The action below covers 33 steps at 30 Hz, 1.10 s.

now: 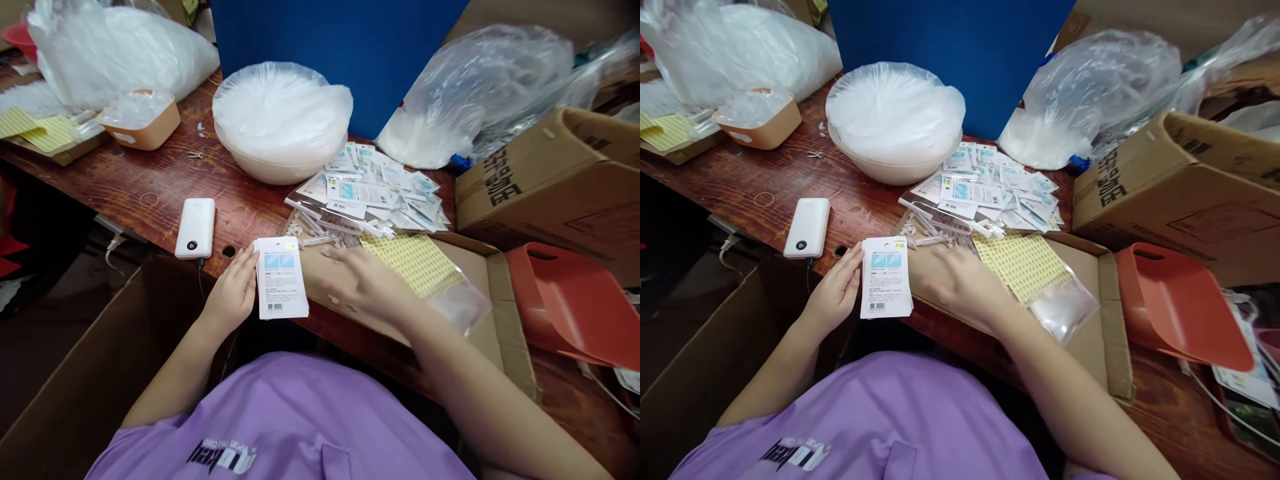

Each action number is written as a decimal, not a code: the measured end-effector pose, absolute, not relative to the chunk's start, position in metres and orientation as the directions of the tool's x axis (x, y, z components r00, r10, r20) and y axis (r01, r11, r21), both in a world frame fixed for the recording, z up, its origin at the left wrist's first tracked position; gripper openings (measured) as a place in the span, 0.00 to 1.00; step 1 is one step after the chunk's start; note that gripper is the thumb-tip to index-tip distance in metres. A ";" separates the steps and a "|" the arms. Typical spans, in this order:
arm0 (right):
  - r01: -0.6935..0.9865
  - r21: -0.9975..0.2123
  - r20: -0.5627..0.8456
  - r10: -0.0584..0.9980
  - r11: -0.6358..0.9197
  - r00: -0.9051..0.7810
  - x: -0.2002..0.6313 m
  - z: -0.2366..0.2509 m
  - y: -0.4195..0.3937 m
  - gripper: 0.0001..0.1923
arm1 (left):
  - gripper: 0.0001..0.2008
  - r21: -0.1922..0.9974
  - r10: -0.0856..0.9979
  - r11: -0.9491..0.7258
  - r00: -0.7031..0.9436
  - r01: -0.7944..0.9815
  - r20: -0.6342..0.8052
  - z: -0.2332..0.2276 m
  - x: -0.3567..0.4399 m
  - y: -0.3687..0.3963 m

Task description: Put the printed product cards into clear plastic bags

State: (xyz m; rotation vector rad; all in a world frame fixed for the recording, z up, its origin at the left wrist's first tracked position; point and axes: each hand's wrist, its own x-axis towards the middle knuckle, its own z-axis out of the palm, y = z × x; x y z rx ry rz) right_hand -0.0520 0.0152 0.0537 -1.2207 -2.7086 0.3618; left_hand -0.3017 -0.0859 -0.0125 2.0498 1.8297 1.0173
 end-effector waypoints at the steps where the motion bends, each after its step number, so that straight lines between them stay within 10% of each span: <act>1: 0.542 -0.262 0.064 0.575 0.798 -0.815 -0.061 0.046 -0.002 0.32 | 0.23 0.561 0.939 -0.195 -0.013 0.804 0.344 -0.012 -0.303 -0.084; 4: 0.341 -0.176 0.129 0.365 0.923 -0.922 -0.085 0.027 -0.038 0.32 | 0.23 0.505 0.952 -0.150 -0.014 0.850 0.307 -0.012 -0.304 -0.080; 18: 0.188 -0.007 0.463 0.170 0.982 -0.870 -0.034 0.032 -0.056 0.16 | 0.24 0.214 0.972 -0.115 0.066 0.970 0.226 0.009 -0.306 -0.072; 24: 0.545 -0.135 0.661 0.485 0.828 -0.573 0.080 0.014 -0.104 0.18 | 0.23 0.094 0.897 -0.426 0.406 0.900 0.173 0.081 -0.235 -0.025; 30: 0.738 -0.220 0.656 0.656 0.638 -0.372 0.123 -0.009 -0.139 0.26 | 0.13 0.295 0.649 -0.658 0.720 0.693 -0.244 0.086 -0.073 0.032; 33: 0.750 -0.191 0.594 0.683 0.633 -0.425 0.125 -0.008 -0.139 0.23 | 0.11 0.422 0.701 -0.582 0.692 0.695 -0.173 0.067 -0.010 0.049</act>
